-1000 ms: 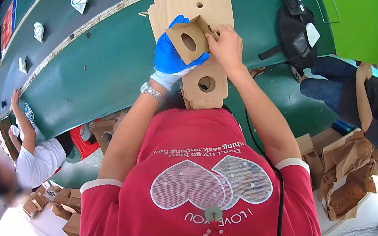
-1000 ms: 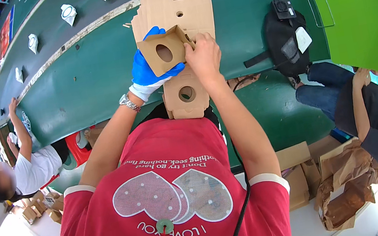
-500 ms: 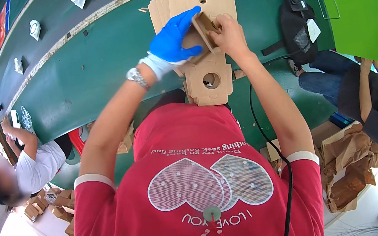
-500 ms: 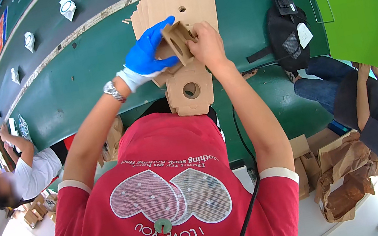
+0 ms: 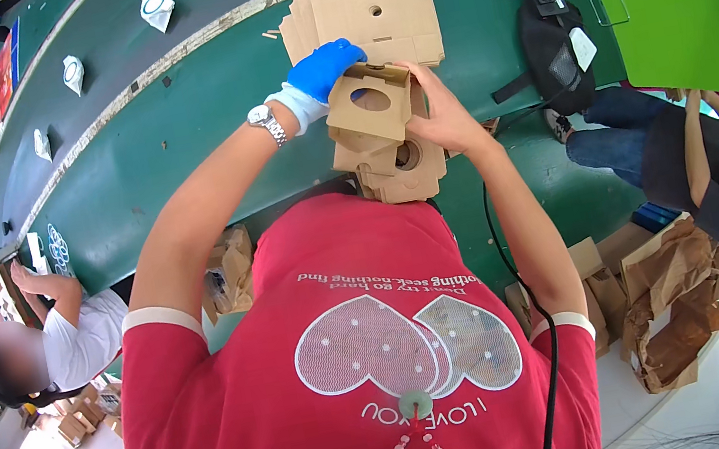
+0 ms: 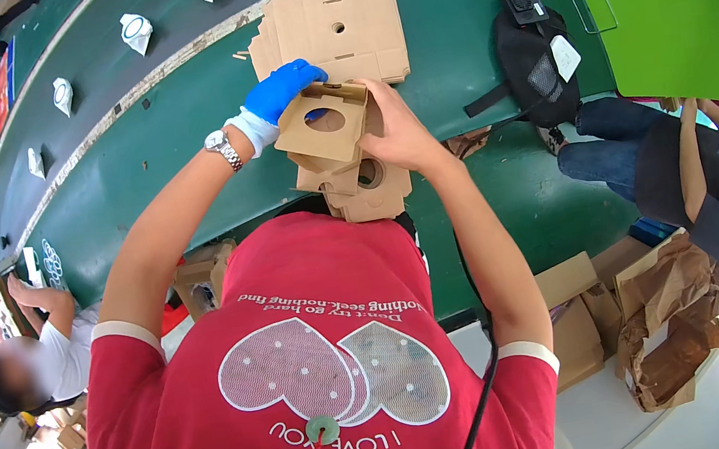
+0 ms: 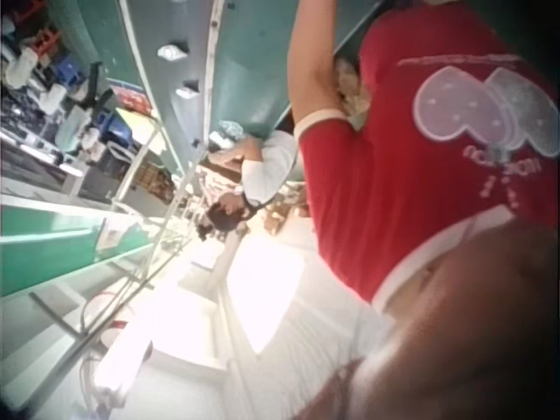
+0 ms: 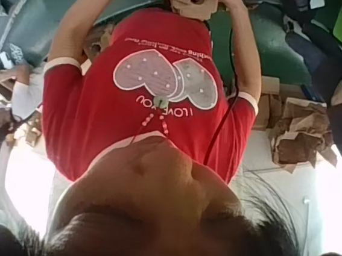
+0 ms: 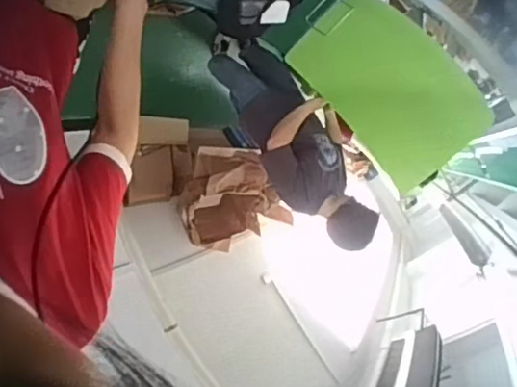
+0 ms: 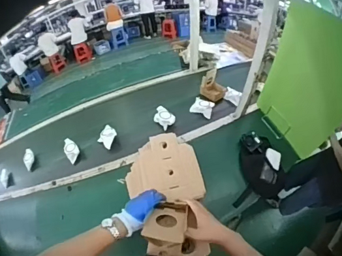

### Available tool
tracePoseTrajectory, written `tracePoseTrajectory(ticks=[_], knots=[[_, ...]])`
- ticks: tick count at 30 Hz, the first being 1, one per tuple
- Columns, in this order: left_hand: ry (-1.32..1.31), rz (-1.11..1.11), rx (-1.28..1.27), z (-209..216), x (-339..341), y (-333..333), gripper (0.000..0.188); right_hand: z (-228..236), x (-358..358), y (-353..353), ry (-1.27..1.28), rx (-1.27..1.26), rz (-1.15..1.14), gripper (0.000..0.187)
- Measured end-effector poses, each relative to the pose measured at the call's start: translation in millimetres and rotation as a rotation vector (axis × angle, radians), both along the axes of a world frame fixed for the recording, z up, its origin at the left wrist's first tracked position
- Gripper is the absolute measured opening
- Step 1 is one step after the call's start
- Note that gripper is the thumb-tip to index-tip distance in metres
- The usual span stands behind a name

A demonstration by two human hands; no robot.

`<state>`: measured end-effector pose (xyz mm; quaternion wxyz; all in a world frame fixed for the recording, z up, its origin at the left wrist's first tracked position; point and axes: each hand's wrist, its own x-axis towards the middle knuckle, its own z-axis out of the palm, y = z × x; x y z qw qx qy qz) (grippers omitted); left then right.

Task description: Folding and assembling cardboard components into complex structural shapes at a factory workbench.

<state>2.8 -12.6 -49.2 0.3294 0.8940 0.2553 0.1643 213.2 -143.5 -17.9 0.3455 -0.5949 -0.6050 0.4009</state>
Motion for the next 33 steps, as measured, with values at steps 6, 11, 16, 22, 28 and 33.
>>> tracePoseTrajectory(ticks=[6, 11, 16, 22, 28, 33], knots=[[0.014, 0.040, 0.052, -15.6, 1.7, 2.4, 0.036, -8.8, -19.4, 20.5, -0.338, 0.151, -0.104, 0.040], [-0.064, 0.063, 0.098, -16.9, -1.6, 0.4, 0.032, -3.8, -27.1, 26.3, -0.424, 0.256, -0.128, 0.034], [0.029, 0.102, 0.075, -11.9, 5.7, 1.3, 0.027, -4.5, -18.3, 38.2, -0.413, 0.154, -0.111, 0.031], [-0.221, 0.514, -0.224, -20.3, -7.4, 0.5, 0.023, 16.0, -24.5, 43.3, 0.016, -0.103, -0.463, 0.038], [-0.533, 0.908, -0.862, 22.2, -18.2, -29.0, 0.031, 35.5, -56.1, -3.6, 0.505, -0.050, -0.727, 0.060], [-0.591, 0.988, -0.940, 16.2, 13.6, -75.5, 0.064, 7.9, -91.4, -17.5, 0.791, -0.090, -0.788, 0.063]])
